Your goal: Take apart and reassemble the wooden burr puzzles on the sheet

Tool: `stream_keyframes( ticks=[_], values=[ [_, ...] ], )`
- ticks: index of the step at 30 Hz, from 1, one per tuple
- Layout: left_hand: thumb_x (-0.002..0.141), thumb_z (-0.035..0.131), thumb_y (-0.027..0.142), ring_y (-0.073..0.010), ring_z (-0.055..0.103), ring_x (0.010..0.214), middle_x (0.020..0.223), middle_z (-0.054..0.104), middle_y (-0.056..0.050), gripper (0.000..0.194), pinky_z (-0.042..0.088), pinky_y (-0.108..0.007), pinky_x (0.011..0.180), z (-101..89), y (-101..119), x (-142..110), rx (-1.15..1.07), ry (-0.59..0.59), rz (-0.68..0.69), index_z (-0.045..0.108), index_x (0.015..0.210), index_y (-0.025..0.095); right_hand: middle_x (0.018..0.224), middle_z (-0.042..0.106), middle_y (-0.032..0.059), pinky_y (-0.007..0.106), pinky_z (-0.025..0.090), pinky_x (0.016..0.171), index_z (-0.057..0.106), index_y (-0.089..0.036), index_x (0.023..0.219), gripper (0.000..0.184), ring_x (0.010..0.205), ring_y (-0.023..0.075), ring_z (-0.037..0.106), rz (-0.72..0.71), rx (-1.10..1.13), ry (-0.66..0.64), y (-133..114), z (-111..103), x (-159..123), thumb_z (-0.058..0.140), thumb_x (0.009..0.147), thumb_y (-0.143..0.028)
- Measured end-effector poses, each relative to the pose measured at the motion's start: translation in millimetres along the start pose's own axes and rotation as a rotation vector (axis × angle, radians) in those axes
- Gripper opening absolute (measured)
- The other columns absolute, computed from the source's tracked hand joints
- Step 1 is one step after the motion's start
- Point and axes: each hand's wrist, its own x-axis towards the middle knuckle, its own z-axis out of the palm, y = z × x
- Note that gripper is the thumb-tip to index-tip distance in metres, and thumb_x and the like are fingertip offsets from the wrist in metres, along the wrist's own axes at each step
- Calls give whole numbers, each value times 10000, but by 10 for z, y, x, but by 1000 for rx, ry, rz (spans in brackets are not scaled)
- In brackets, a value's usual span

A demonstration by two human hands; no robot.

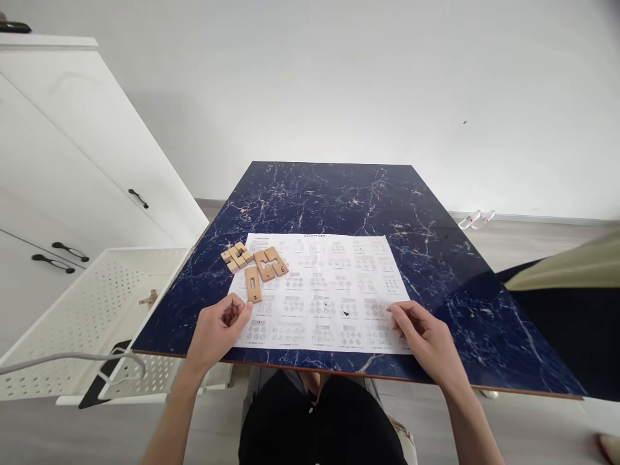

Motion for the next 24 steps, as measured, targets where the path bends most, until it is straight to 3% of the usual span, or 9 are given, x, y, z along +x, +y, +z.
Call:
stream_keyframes(
  ticks=[24],
  values=[
    [975,596,474,-117,384,576,626,435,52,385,305,-244,537,-26,17,-23,-11,1,-35,490,713,213,752,652,21,286,464,599,696,-234,911,416,646,184,581,13,-29,-17,-61,-9,5,581,1046,-611]
  ],
)
